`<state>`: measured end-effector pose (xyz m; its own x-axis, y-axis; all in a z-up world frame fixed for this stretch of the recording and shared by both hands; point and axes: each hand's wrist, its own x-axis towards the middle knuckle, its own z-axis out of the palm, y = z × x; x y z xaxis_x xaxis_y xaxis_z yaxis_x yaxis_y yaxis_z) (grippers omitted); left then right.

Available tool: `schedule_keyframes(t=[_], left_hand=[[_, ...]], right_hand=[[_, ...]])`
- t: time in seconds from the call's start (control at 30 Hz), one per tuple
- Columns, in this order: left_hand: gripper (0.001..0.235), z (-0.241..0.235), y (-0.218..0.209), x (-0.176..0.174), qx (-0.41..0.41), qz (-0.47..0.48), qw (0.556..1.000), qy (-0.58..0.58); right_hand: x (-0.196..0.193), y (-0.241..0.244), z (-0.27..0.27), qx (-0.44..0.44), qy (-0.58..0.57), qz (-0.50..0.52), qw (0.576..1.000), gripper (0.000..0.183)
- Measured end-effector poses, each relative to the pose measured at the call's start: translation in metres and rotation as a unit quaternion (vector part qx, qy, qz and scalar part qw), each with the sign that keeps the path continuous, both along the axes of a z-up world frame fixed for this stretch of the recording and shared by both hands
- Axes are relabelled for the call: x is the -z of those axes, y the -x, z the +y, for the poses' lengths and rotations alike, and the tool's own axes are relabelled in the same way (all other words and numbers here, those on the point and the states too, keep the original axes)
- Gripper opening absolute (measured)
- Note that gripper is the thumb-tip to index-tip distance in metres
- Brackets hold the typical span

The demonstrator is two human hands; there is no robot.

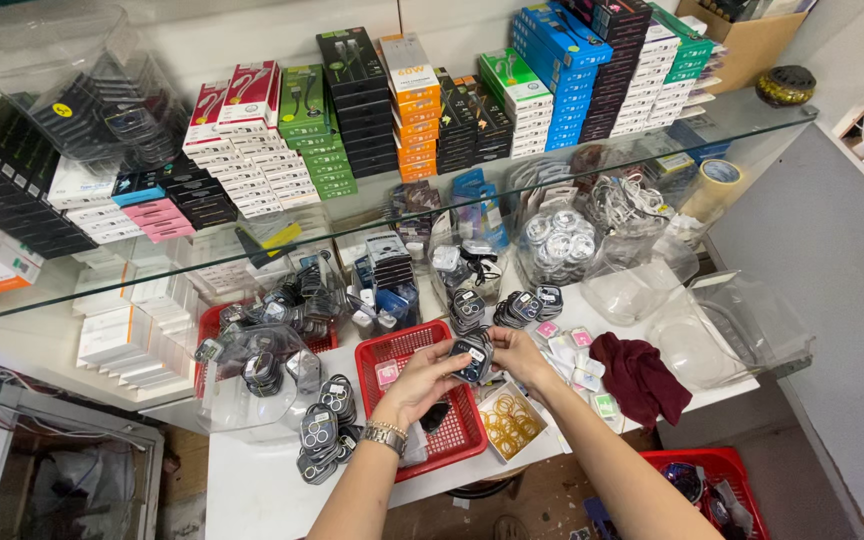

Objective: The person repeatedly picks up small packaged electronics from a red basket, inspects them, and places them into neat stacks on the counter. The person handles items one at a time, turning them over and arranging them into piles.

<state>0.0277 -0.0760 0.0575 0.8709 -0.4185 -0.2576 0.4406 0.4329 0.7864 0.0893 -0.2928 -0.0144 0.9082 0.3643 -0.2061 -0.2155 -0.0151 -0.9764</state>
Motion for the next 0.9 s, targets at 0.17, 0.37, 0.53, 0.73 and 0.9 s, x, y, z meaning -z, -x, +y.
schedule_keyframes(t=[0.17,0.37,0.53,0.73,0.9], left_hand=[[0.045,0.007,0.006,0.014,0.001,0.013,0.998,0.057],[0.045,0.015,0.013,0.013,-0.053,0.026,0.994,0.094],[0.048,0.013,0.014,0.005,-0.091,-0.017,0.995,-0.036],[0.064,-0.003,0.017,0.009,-0.135,-0.244,0.821,-0.498],[0.057,0.019,0.002,0.020,-0.180,-0.111,0.936,-0.283]], right_hand=[[-0.011,0.019,0.007,0.010,-0.093,0.084,0.992,0.006],[-0.029,0.026,0.005,0.036,-0.317,0.215,0.923,0.017],[-0.065,0.026,0.005,-0.023,-0.284,0.178,0.942,0.038],[-0.118,0.052,0.038,-0.090,0.117,-0.005,0.989,0.038],[-0.098,0.054,0.034,-0.102,0.144,-0.172,0.969,0.034]])
